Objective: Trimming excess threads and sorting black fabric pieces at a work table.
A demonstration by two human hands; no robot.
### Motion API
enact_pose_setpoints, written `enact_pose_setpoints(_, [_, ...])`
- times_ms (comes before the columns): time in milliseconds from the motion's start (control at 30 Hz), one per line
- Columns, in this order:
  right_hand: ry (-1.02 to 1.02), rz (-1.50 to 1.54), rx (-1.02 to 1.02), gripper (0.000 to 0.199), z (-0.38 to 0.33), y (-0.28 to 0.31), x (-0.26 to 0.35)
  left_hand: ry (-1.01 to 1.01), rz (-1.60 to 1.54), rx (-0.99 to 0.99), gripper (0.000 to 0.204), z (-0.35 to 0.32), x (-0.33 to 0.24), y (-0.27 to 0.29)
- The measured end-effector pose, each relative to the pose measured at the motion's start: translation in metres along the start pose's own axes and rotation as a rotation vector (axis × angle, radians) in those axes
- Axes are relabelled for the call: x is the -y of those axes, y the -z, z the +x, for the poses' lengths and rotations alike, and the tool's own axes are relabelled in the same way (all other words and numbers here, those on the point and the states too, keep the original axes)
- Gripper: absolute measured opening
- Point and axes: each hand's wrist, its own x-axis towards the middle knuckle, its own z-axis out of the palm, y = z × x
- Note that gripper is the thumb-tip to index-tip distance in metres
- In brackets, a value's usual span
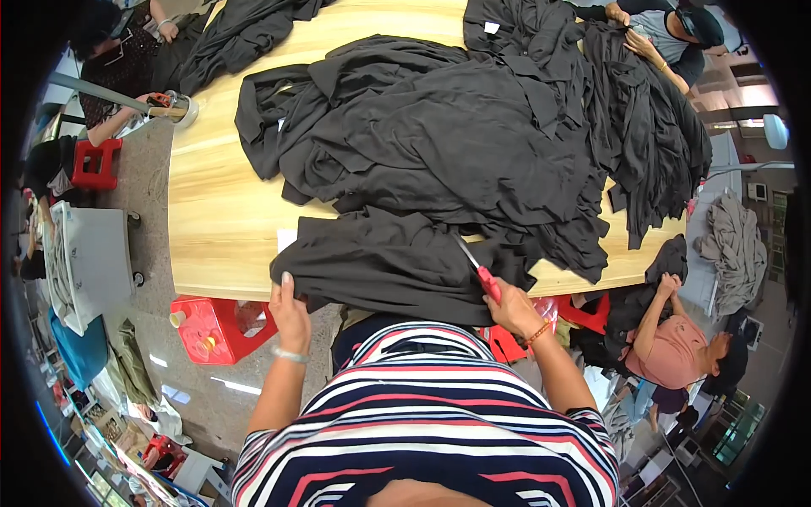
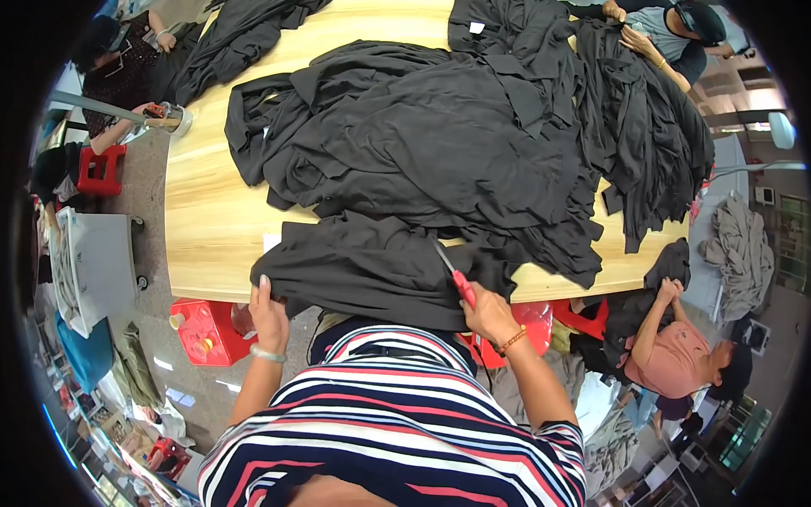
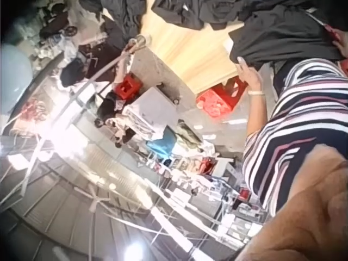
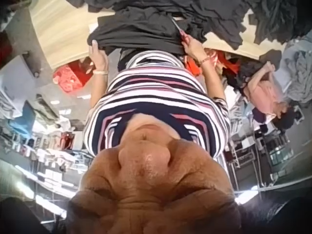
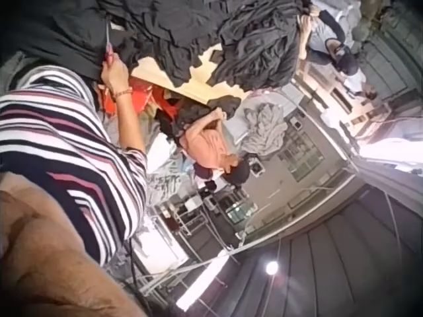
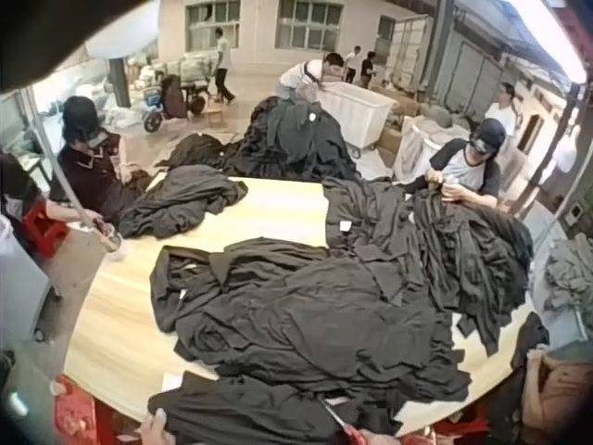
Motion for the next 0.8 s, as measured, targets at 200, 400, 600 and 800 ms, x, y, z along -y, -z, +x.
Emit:
enact_pose_setpoints(200, [0.034, -0.069, -0.238, 0.037, 0.012, 0.022, -0.02, -0.566, 0.699, -0.148, 0.049, 0.008, 0.007, -0.021])
enact_pose_setpoints(400, [0.207, -0.063, -0.39, 0.042, 0.036, 0.058, 0.002, -0.606, 1.78, -0.095, 0.068, 0.02, -0.01, -0.037])
enact_pose_setpoints(600, [0.245, -0.158, -0.455, 0.043, 0.093, 0.067, 0.04, -0.791, 1.465, 0.073, 0.052, 0.086, -0.006, -0.062])
enact_pose_setpoints(800, [0.078, -0.268, -0.511, 0.053, 0.163, 0.044, 0.063, -0.279, 0.778, 0.146, 0.051, 0.168, 0.045, -0.149])
